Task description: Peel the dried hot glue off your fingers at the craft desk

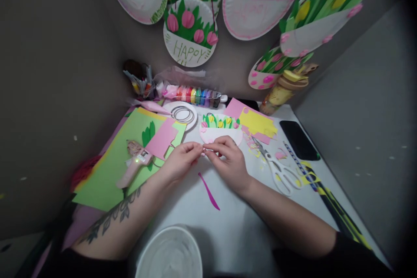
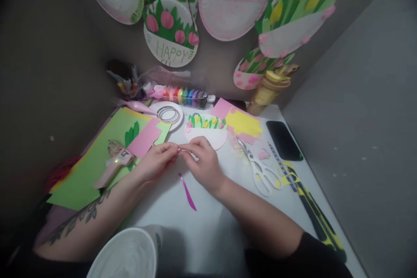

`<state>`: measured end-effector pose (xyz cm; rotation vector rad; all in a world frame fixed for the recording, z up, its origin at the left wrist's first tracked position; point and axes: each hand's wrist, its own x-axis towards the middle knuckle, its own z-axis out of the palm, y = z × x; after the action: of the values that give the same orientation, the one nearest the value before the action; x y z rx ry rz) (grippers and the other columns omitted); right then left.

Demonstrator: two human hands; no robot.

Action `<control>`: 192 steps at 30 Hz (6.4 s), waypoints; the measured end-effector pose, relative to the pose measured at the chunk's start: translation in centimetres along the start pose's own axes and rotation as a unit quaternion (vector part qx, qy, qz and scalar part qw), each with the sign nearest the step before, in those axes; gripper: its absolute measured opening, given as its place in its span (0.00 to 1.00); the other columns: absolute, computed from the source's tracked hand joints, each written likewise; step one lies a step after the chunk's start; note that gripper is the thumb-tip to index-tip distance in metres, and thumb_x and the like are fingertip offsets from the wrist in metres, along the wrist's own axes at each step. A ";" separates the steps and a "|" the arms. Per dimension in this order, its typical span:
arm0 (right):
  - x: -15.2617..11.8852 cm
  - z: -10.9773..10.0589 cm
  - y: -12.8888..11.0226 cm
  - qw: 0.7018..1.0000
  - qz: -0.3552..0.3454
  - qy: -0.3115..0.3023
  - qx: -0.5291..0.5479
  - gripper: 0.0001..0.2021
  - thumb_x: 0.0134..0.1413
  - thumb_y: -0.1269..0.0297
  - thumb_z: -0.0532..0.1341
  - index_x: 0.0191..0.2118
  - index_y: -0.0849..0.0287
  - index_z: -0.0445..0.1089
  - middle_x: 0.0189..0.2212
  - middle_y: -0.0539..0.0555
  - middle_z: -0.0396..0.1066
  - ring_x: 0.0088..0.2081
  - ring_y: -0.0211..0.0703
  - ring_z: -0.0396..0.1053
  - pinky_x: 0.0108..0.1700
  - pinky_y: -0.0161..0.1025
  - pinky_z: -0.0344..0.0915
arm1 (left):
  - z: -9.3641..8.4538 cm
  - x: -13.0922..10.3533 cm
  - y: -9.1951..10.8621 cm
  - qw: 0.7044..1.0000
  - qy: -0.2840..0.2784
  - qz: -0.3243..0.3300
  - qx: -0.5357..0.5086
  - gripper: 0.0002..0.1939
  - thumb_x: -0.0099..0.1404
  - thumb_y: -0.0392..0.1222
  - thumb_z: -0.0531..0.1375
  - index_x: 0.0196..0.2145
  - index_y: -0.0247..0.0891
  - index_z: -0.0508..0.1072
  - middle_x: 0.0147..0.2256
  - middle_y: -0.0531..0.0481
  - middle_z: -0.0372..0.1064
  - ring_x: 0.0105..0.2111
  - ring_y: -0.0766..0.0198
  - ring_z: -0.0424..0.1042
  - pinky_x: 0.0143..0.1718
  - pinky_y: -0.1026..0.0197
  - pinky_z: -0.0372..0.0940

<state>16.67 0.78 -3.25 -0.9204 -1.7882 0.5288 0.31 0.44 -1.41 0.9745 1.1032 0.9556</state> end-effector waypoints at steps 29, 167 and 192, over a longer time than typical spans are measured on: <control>-1.5 1.5 -1.5 0.956 -0.238 -0.089 -0.149 0.22 0.55 0.75 0.55 0.56 0.57 0.67 0.44 0.58 0.72 0.41 0.49 0.67 0.42 0.46 0.67 | 1.6 -0.8 2.1 0.864 0.058 -0.117 -0.486 0.36 0.67 0.66 0.40 0.53 0.32 0.64 0.43 0.35 0.70 0.48 0.47 0.72 0.46 0.48 0.68; -1.7 1.6 -0.9 0.956 -0.223 -0.058 -0.180 0.24 0.52 0.77 0.60 0.52 0.46 0.71 0.69 0.49 0.46 0.67 0.56 0.45 0.62 0.57 0.57 | 1.1 -1.0 1.5 0.845 -0.046 -0.052 -0.530 0.38 0.66 0.68 0.39 0.62 0.39 0.56 0.63 0.38 0.57 0.60 0.49 0.62 0.52 0.47 0.65; -2.0 1.8 -1.1 0.944 -0.240 -0.049 -0.222 0.24 0.51 0.76 0.61 0.53 0.46 0.70 0.63 0.51 0.57 0.65 0.54 0.51 0.60 0.55 0.59 | 1.1 -0.7 1.3 0.840 -0.005 -0.078 -0.536 0.36 0.67 0.65 0.42 0.63 0.39 0.55 0.61 0.35 0.59 0.59 0.47 0.64 0.54 0.43 0.63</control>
<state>15.01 -1.34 -4.33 -0.7149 -2.1792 -0.1528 1.14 0.00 0.24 -0.0414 0.4539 1.1998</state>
